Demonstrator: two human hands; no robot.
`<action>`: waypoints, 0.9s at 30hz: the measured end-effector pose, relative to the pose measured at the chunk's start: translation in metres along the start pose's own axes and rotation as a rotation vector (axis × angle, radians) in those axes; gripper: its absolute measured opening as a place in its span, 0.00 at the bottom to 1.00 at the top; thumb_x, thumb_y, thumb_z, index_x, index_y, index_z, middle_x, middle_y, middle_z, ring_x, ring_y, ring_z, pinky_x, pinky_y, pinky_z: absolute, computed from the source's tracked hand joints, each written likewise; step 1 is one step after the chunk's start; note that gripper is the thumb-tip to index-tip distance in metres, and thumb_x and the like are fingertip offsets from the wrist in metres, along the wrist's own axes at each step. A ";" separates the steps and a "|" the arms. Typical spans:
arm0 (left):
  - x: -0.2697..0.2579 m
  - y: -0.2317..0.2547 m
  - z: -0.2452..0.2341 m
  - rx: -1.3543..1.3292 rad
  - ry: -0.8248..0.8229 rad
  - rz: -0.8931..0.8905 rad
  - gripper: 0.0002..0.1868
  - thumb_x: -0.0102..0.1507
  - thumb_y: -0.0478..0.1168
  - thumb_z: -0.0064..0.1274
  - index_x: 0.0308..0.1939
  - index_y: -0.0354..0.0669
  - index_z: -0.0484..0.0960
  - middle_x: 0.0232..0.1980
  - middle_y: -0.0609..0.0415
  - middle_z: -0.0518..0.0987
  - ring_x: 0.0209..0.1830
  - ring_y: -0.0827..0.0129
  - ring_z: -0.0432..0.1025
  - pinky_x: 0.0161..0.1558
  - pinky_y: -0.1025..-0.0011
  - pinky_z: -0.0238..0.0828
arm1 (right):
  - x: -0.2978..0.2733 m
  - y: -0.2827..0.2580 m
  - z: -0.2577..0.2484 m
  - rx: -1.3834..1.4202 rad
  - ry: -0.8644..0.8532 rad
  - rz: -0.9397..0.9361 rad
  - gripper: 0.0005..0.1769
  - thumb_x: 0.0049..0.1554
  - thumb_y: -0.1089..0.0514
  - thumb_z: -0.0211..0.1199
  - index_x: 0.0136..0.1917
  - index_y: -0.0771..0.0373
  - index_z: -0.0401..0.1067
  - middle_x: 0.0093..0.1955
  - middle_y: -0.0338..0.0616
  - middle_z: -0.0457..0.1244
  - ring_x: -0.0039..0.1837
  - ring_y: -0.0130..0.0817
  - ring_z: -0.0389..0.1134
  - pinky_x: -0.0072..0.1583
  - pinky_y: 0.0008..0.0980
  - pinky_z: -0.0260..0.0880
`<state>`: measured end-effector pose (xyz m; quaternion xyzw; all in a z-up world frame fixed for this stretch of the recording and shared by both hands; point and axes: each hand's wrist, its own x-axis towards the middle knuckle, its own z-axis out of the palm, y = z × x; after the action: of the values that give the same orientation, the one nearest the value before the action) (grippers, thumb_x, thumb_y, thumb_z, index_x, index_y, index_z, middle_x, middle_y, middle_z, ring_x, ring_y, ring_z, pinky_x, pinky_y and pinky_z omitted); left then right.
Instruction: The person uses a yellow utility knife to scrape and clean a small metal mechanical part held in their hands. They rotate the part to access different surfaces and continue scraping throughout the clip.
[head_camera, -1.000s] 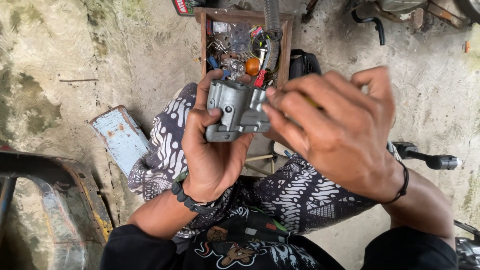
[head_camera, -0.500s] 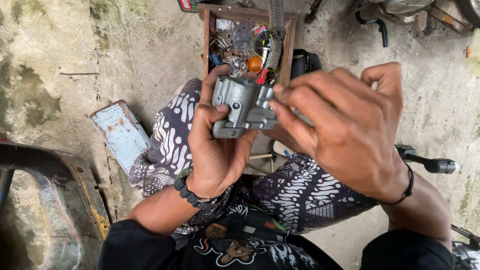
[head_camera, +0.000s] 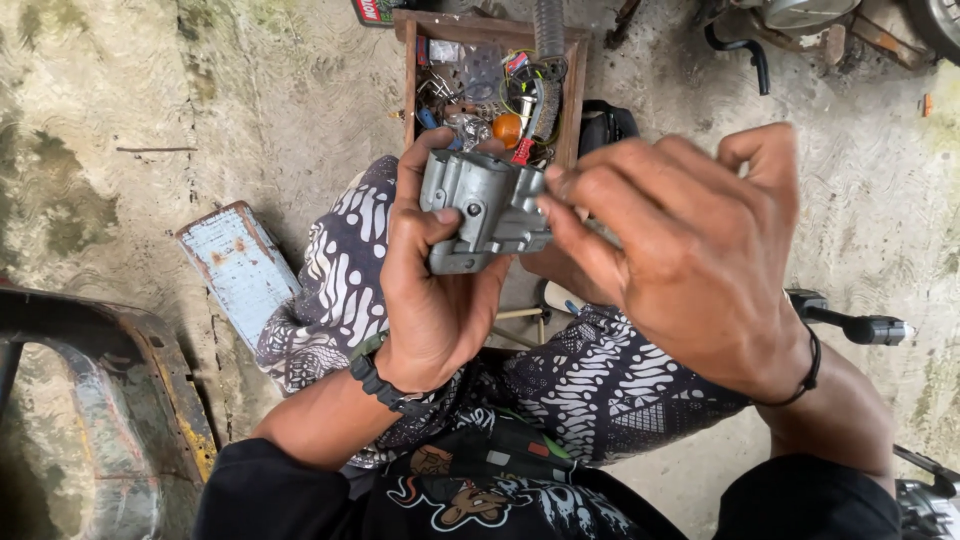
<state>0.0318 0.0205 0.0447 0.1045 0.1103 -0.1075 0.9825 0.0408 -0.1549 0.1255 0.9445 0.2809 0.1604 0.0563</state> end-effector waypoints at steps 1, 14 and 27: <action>-0.001 0.000 0.000 0.000 0.001 -0.004 0.26 0.64 0.31 0.45 0.68 0.39 0.65 0.61 0.33 0.74 0.56 0.52 0.72 0.54 0.59 0.78 | 0.002 -0.001 -0.002 0.000 -0.003 0.003 0.10 0.70 0.42 0.76 0.52 0.45 0.80 0.54 0.30 0.75 0.51 0.26 0.71 0.60 0.34 0.45; 0.000 0.002 -0.003 0.011 -0.017 -0.019 0.27 0.63 0.33 0.46 0.68 0.39 0.66 0.61 0.35 0.75 0.55 0.52 0.73 0.52 0.61 0.76 | 0.009 -0.003 -0.013 0.110 -0.044 -0.022 0.11 0.71 0.45 0.74 0.50 0.49 0.79 0.49 0.30 0.73 0.48 0.26 0.72 0.56 0.37 0.48; -0.004 -0.008 -0.010 -0.067 -0.112 0.123 0.31 0.64 0.38 0.48 0.73 0.44 0.66 0.79 0.41 0.62 0.73 0.45 0.64 0.73 0.46 0.65 | 0.007 -0.020 -0.021 0.440 -0.176 0.249 0.11 0.70 0.56 0.62 0.50 0.66 0.68 0.48 0.42 0.70 0.32 0.29 0.61 0.28 0.34 0.54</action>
<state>0.0247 0.0163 0.0346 0.0719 0.0523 -0.0489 0.9948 0.0285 -0.1341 0.1435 0.9716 0.1849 0.0185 -0.1465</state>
